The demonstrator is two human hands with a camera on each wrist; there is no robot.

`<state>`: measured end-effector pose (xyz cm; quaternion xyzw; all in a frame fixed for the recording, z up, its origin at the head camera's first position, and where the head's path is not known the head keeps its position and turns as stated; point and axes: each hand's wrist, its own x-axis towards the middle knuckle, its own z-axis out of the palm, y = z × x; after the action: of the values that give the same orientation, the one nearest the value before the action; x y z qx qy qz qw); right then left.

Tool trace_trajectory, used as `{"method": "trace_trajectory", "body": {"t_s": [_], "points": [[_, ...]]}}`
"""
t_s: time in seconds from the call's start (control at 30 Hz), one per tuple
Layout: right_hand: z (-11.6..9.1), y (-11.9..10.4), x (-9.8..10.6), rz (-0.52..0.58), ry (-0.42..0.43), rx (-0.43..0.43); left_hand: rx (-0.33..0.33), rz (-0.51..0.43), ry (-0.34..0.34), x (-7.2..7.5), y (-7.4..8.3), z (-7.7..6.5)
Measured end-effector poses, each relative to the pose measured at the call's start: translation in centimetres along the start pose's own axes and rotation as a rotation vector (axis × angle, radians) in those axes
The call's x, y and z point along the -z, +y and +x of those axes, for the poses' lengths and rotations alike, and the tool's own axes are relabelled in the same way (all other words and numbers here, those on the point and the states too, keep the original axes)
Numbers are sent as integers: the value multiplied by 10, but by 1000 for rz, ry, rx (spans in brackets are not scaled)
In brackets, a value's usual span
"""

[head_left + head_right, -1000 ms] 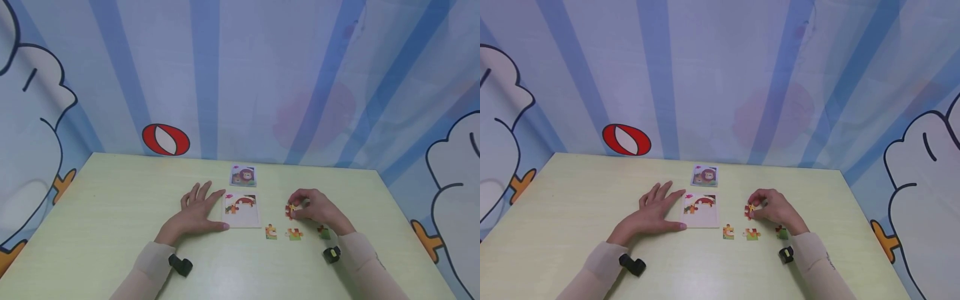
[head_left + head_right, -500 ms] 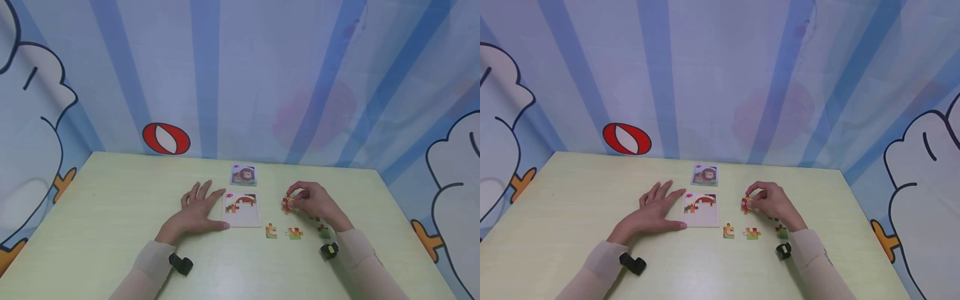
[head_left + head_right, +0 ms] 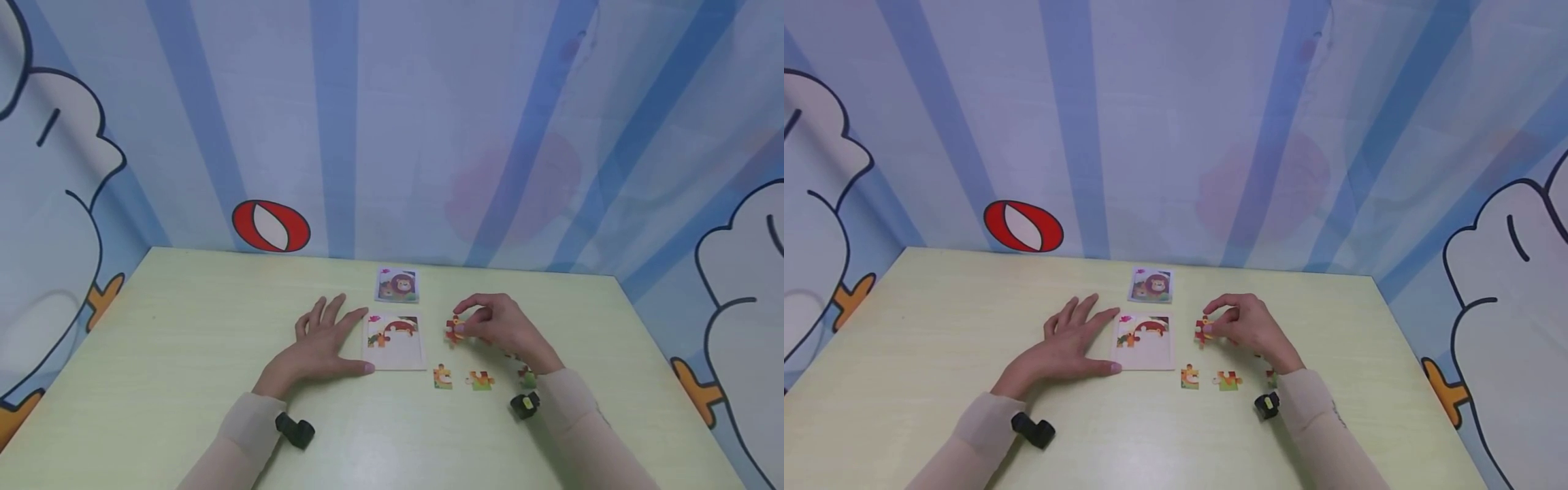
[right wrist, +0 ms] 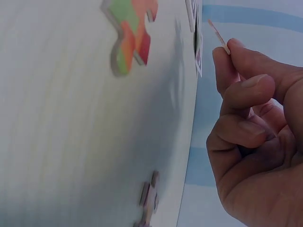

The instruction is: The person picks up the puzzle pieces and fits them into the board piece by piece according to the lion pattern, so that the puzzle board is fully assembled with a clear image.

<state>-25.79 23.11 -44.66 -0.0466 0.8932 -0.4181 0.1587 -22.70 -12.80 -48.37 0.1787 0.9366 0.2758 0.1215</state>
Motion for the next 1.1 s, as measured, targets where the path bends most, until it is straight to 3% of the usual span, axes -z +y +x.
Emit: {"method": "trace_trajectory", "body": {"t_s": [0.77,1.1], "points": [[10,-12,-24,123,-70,77,-3,-21,21,-9,-10,6],[14,-21,-37,151,-93,99,0,-18,5,-5,-5,4]]}}
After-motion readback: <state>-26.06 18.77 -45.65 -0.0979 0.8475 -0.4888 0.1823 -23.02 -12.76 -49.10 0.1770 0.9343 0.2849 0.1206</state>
